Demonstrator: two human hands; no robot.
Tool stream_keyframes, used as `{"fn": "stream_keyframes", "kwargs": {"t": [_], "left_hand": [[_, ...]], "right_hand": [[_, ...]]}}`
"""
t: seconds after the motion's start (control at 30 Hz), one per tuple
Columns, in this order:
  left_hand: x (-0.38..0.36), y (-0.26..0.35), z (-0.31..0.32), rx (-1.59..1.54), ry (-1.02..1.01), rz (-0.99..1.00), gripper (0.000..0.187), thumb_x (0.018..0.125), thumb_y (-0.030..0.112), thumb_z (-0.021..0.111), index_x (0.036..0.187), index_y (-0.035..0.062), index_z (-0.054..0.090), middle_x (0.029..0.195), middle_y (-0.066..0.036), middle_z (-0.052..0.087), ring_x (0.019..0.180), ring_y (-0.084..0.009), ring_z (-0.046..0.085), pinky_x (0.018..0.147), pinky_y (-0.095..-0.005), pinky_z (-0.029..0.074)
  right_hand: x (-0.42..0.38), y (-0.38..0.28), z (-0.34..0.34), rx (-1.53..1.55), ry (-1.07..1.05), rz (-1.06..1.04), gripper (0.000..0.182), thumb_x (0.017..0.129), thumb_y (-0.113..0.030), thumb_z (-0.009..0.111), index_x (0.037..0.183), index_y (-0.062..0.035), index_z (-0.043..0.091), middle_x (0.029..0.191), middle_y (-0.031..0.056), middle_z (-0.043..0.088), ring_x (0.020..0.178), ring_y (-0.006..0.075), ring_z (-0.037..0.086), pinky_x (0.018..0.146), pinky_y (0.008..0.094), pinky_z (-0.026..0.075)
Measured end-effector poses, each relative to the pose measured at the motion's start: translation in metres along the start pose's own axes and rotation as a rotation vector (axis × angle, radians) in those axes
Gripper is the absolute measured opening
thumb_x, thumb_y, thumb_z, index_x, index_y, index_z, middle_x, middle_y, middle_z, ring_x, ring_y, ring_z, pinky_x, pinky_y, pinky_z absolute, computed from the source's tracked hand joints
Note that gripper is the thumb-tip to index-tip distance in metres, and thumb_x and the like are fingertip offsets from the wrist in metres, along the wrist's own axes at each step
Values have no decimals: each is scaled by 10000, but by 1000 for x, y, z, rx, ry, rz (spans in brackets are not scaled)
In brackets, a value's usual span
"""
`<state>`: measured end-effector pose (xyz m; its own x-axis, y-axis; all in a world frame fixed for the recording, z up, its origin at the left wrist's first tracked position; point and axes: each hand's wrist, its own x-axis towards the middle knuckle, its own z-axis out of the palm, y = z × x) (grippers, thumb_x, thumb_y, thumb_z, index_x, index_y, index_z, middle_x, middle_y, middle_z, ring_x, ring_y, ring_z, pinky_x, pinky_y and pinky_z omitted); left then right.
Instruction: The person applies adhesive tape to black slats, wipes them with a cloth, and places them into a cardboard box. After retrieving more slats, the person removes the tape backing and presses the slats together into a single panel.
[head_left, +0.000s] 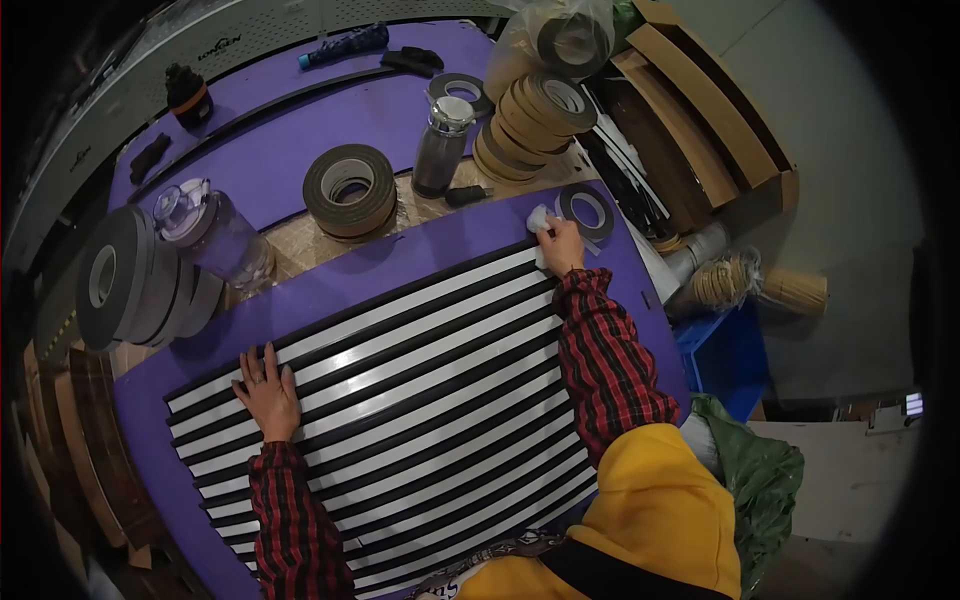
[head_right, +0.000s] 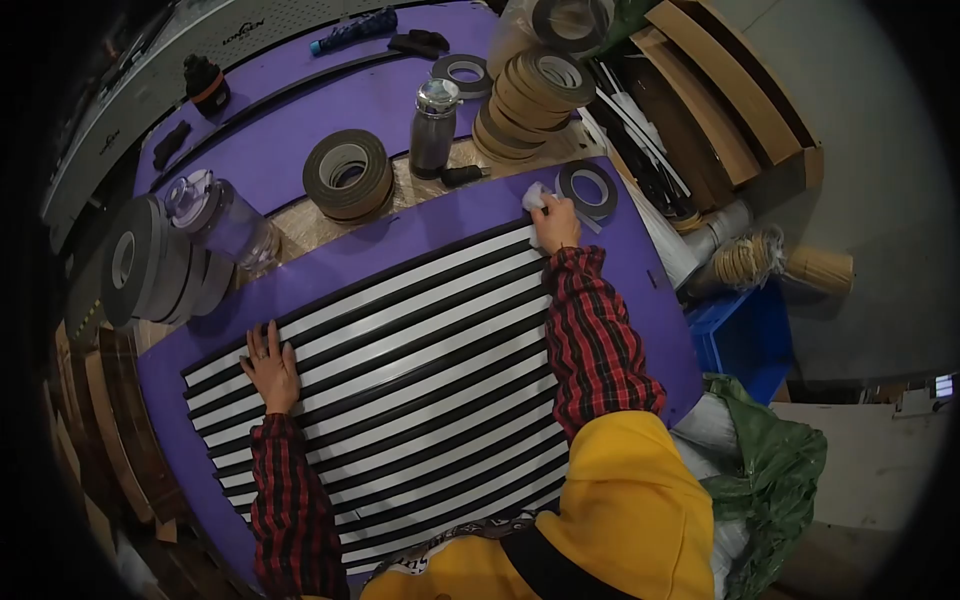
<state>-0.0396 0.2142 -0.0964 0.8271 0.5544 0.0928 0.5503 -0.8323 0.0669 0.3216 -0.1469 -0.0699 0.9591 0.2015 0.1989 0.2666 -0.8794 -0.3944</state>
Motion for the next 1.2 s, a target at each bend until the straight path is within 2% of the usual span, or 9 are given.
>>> {"fn": "stream_keyframes", "kwargs": {"t": [0.53,0.6,0.67,0.77,0.87,0.9,0.97,1.03,1.2], "left_hand": [[4,-16,19,75,69,100,463,916,346,261,1312,109,287,1357,-147,259,1297,-310,141,969,-587,109],[6,-22,10,-66,31,106,478,912,326,302,1319,79,265,1336,-144,299,1263,-281,242,989,-508,185],[14,-8,-40,-1350,-132,-205,502,900,288,376,1327,58,248,1309,-116,344,1187,-227,355,974,-370,283],[8,13,-90,-1288,-200,-119,512,864,158,454,1326,56,259,1290,-113,371,1138,-225,409,933,-313,330],[-2,21,-114,-845,-129,237,562,775,26,541,1294,87,336,1219,-131,435,1041,-284,480,860,-309,402],[0,23,-109,-654,-18,321,555,748,22,547,1268,113,376,1167,-133,455,972,-296,496,810,-324,426],[20,46,-97,-410,184,485,533,714,20,548,1217,154,438,1066,-120,482,843,-290,509,720,-348,453],[44,101,-88,-298,203,622,442,742,9,479,1160,153,482,1007,-98,498,787,-277,504,637,-354,448],[62,119,-27,-218,102,499,305,773,119,460,1063,187,527,1002,-35,509,834,-247,503,693,-386,399]], "right_hand": [[-195,-335,140,483,-20,-404,247,701,-130,567,945,-90,575,937,145,489,833,292,543,674,364,484],[-198,-335,115,665,-176,-383,291,725,-149,576,1007,-78,568,1007,163,490,911,304,515,759,355,463],[-191,-333,105,927,-427,-273,329,802,-171,543,1121,-97,517,1091,121,479,976,273,501,847,343,416],[-220,-331,89,1705,-847,-63,391,863,-184,491,1240,-109,419,1201,88,432,1075,216,459,900,327,372],[-210,-286,35,1574,-1131,-168,469,861,-276,500,1266,-69,389,1277,120,368,1120,208,403,930,309,338],[-199,-256,40,917,-702,-640,431,831,-255,543,1207,-65,456,1276,157,377,1147,265,394,970,318,311],[-146,-216,38,709,-392,-327,321,759,-227,605,1026,-52,576,1202,165,449,1116,334,405,930,401,344],[-96,-169,61,134,46,-409,383,818,-302,512,1148,-109,513,1238,147,428,1167,346,349,964,471,260],[-80,-148,61,-262,-229,-357,508,871,-460,327,1280,-167,396,1336,151,325,1245,360,250,1005,529,124]]}}
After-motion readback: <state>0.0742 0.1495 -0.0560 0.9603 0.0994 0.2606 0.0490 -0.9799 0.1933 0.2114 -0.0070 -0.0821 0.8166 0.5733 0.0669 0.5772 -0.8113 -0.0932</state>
